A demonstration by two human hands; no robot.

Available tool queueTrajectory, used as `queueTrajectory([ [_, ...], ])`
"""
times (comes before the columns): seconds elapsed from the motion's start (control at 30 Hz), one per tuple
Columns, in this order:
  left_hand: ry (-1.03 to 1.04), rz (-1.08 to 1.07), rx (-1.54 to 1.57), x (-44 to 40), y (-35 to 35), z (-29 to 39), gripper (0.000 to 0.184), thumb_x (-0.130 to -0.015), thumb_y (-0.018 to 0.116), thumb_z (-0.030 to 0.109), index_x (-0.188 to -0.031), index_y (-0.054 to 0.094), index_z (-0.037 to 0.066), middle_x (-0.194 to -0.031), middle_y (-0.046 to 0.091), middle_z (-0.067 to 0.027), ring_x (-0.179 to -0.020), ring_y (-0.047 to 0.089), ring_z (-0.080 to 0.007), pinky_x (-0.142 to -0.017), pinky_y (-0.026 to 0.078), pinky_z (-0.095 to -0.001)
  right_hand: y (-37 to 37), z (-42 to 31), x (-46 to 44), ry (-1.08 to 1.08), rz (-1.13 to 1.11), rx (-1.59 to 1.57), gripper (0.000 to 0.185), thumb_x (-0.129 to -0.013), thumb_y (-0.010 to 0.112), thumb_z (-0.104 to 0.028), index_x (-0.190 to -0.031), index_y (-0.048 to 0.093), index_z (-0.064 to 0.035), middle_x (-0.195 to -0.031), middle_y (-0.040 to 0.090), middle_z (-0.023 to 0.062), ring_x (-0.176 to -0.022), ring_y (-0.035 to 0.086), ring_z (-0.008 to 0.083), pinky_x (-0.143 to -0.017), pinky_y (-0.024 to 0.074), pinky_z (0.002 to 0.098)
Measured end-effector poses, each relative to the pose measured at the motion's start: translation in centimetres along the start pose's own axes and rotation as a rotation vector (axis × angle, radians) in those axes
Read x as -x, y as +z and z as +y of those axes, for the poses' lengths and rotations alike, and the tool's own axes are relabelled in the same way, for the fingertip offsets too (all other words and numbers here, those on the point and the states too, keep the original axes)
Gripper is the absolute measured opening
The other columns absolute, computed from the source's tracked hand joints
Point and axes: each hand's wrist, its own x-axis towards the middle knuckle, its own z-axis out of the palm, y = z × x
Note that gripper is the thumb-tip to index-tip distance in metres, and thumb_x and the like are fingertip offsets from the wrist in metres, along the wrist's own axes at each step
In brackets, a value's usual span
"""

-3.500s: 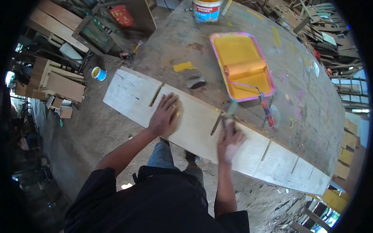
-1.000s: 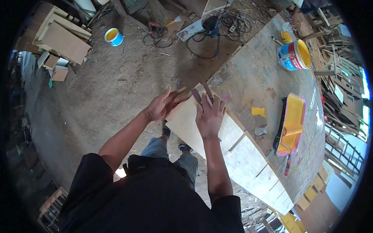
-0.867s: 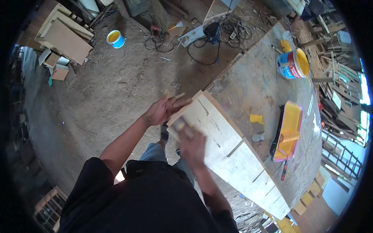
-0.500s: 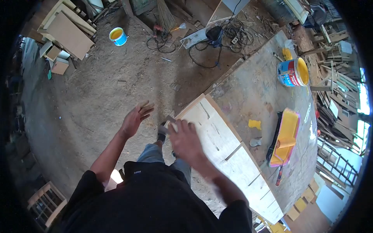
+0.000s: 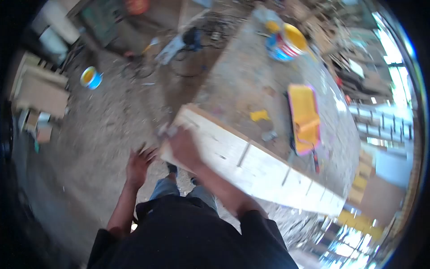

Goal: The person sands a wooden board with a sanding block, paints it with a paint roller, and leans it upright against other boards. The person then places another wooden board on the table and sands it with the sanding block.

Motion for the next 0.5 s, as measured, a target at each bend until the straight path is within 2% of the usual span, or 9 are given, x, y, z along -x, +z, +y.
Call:
queueTrajectory([
  [0.03,0.019,0.035,-0.095,-0.1,-1.3,0.0,0.074,-0.112,0.036,0.058,-0.165,0.033,0.006,-0.155,0.056,-0.0189,-0.144,0.052,-0.0306,-0.121,0.036,-0.0455,1.9,-2.4,2.5,-0.009,0.147,-0.292,0.04,-0.092,0.063,-0.019,-0.13,0.07,-0.0085,-0.121,0.063,0.0224,-0.12,0.056,0.0406,-0.1,0.0458,0.053],
  [0.1,0.062,0.044,-0.233,-0.7,-1.5,0.4,0.07,-0.113,0.037,0.053,-0.164,0.036,0.005,-0.154,0.057,-0.0173,-0.144,0.051,-0.0281,-0.122,0.035,-0.0446,-1.0,-3.2,4.0,-0.096,0.255,-0.089,0.044,-0.096,0.064,-0.024,-0.138,0.064,-0.0098,-0.132,0.057,0.0213,-0.123,0.054,0.0433,-0.1,0.0466,0.053],
  [0.2,0.089,0.036,-0.548,-0.7,3.2,1.7,0.067,-0.115,0.039,0.049,-0.163,0.038,0.003,-0.154,0.057,-0.017,-0.146,0.049,-0.0269,-0.123,0.033,-0.0441,-3.5,-1.1,6.5,0.299,0.264,-0.155,0.045,-0.101,0.063,-0.026,-0.141,0.06,-0.006,-0.139,0.055,0.0218,-0.127,0.054,0.0409,-0.105,0.0448,0.0536],
  [0.23,0.149,0.098,-0.8,-1.2,4.7,1.9,0.066,-0.115,0.04,0.048,-0.163,0.039,0.002,-0.155,0.056,-0.0174,-0.147,0.048,-0.0268,-0.123,0.034,-0.044,-4.1,0.1,9.3,0.513,0.249,-0.45,0.043,-0.102,0.064,-0.025,-0.141,0.06,-0.007,-0.14,0.055,0.0207,-0.127,0.055,0.04,-0.105,0.0446,0.0534],
  [0.27,0.145,0.131,-0.847,-1.4,6.1,2.0,0.058,-0.113,0.053,0.03,-0.16,0.04,-0.001,-0.155,0.055,-0.0179,-0.15,0.045,-0.0289,-0.127,0.028,-0.0451,-4.2,1.3,13.5,0.718,0.239,-0.762,0.042,-0.103,0.064,-0.023,-0.142,0.06,-0.008,-0.141,0.056,0.0197,-0.127,0.055,0.0391,-0.106,0.0444,0.0532],
  [0.33,0.215,0.044,-1.06,-1.5,9.2,1.8,0.057,-0.111,0.055,0.025,-0.16,0.041,-0.001,-0.158,0.051,-0.0193,-0.151,0.043,-0.0307,-0.127,0.028,-0.0462,-1.7,8.9,25.5,0.565,0.498,-0.035,0.043,-0.101,0.064,-0.012,-0.144,0.059,-0.0063,-0.137,0.062,0.0155,-0.121,0.06,0.033,-0.103,0.0461,0.0517],
  [0.4,0.314,-0.04,-1.251,-1.9,11.9,1.4,0.055,-0.11,0.057,0.02,-0.159,0.042,-0.002,-0.161,0.047,-0.0206,-0.153,0.041,-0.0326,-0.127,0.028,-0.0473,-2.5,16.4,36.6,0.847,0.621,0.51,0.035,-0.097,0.064,-0.005,-0.132,0.062,-0.0041,-0.117,0.066,0.0118,-0.103,0.06,0.0274,-0.087,0.049,0.0468],
  [0.43,0.409,-0.111,-1.401,-2.0,13.2,1.2,0.056,-0.109,0.057,0.018,-0.159,0.041,-0.002,-0.164,0.043,-0.0221,-0.154,0.038,-0.0359,-0.128,0.026,-0.0491,-3.6,19.1,40.8,1.121,0.74,0.657,0.024,-0.096,0.062,-0.003,-0.12,0.065,-0.0036,-0.102,0.065,0.0087,-0.088,0.059,0.0229,-0.076,0.0494,0.0417],
  [0.5,0.53,-0.226,-1.532,-2.4,16.1,-0.2,0.057,-0.109,0.057,0.016,-0.16,0.04,-0.002,-0.166,0.038,-0.0236,-0.155,0.035,-0.0391,-0.128,0.024,-0.0508,3.2,23.2,43.5,1.129,0.858,0.421,0.011,-0.096,0.064,-0.005,-0.107,0.064,-0.0059,-0.09,0.06,0.0058,-0.076,0.056,0.0217,-0.067,0.0464,0.0431],
])
